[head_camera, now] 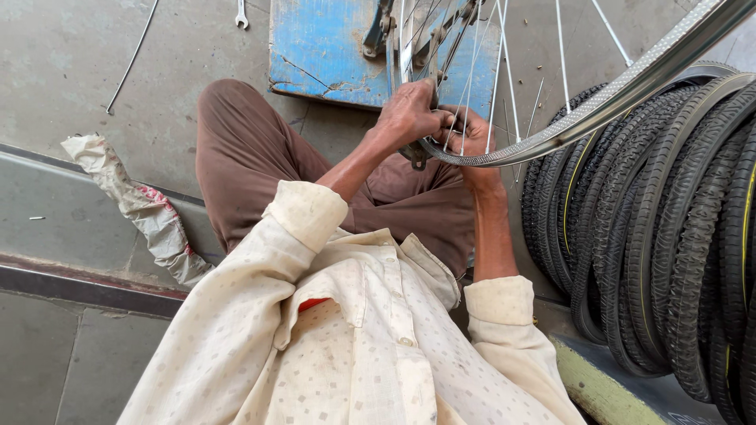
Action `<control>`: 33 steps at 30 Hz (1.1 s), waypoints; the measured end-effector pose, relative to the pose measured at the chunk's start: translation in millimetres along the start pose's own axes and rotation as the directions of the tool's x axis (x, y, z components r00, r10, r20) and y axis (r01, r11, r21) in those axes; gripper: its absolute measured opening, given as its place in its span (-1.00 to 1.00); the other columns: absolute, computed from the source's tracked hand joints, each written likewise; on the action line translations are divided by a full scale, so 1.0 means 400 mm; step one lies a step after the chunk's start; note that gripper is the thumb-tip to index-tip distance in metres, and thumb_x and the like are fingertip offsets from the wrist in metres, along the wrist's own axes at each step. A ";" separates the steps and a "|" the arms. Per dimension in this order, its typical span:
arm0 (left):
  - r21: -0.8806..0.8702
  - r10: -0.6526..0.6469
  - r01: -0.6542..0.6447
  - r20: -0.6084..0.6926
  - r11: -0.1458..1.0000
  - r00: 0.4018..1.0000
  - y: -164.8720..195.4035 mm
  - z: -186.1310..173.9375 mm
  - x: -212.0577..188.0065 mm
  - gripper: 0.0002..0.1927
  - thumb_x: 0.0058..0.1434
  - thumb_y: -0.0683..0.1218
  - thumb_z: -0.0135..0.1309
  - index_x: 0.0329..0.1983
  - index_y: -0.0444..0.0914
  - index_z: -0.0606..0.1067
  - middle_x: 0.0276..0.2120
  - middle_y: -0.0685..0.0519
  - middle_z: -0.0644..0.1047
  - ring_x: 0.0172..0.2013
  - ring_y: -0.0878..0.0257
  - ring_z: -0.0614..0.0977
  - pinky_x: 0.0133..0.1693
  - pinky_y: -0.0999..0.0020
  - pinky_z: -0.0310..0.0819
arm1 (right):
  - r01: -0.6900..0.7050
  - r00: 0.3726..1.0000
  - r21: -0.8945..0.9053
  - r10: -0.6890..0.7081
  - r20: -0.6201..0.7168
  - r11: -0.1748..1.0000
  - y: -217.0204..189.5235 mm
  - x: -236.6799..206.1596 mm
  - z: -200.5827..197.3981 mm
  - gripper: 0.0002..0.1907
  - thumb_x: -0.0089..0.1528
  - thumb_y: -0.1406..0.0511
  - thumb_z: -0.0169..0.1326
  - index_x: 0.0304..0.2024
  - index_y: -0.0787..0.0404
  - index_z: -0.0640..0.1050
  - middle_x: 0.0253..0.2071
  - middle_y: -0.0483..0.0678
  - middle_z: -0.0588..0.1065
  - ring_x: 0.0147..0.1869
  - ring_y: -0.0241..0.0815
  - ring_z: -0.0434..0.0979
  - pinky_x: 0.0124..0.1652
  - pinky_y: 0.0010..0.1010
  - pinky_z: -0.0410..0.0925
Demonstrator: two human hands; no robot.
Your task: The person sits on the floor and uses a spoke wrench to tighten the nipples on a bicycle wheel mounted on a truing stand. They rotate the wheel to access different spokes and continue adjusting tension throughout the clip.
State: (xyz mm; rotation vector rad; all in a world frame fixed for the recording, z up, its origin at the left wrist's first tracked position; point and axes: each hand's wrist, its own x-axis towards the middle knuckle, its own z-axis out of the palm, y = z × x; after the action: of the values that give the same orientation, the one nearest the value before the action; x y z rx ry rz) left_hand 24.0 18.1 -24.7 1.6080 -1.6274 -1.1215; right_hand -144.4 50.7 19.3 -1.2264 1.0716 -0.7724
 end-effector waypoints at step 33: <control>-0.467 0.222 -0.258 -0.131 0.846 0.966 -0.028 -0.064 0.032 -0.14 0.11 0.27 0.50 0.25 -0.33 0.43 0.02 -0.21 0.62 0.00 0.02 0.73 -0.06 0.16 0.76 | 0.275 0.930 0.444 -0.118 -0.349 0.853 -0.067 -0.131 -0.009 -0.79 0.41 0.41 0.11 0.05 0.42 0.50 -0.25 0.04 0.56 -0.26 -0.15 0.64 -0.21 -0.24 0.61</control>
State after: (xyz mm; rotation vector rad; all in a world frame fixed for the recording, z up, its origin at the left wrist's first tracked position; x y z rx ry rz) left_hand 50.3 2.3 -24.4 1.0752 -1.3199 -1.2005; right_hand -163.4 92.1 56.9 -0.7985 0.9218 -1.3443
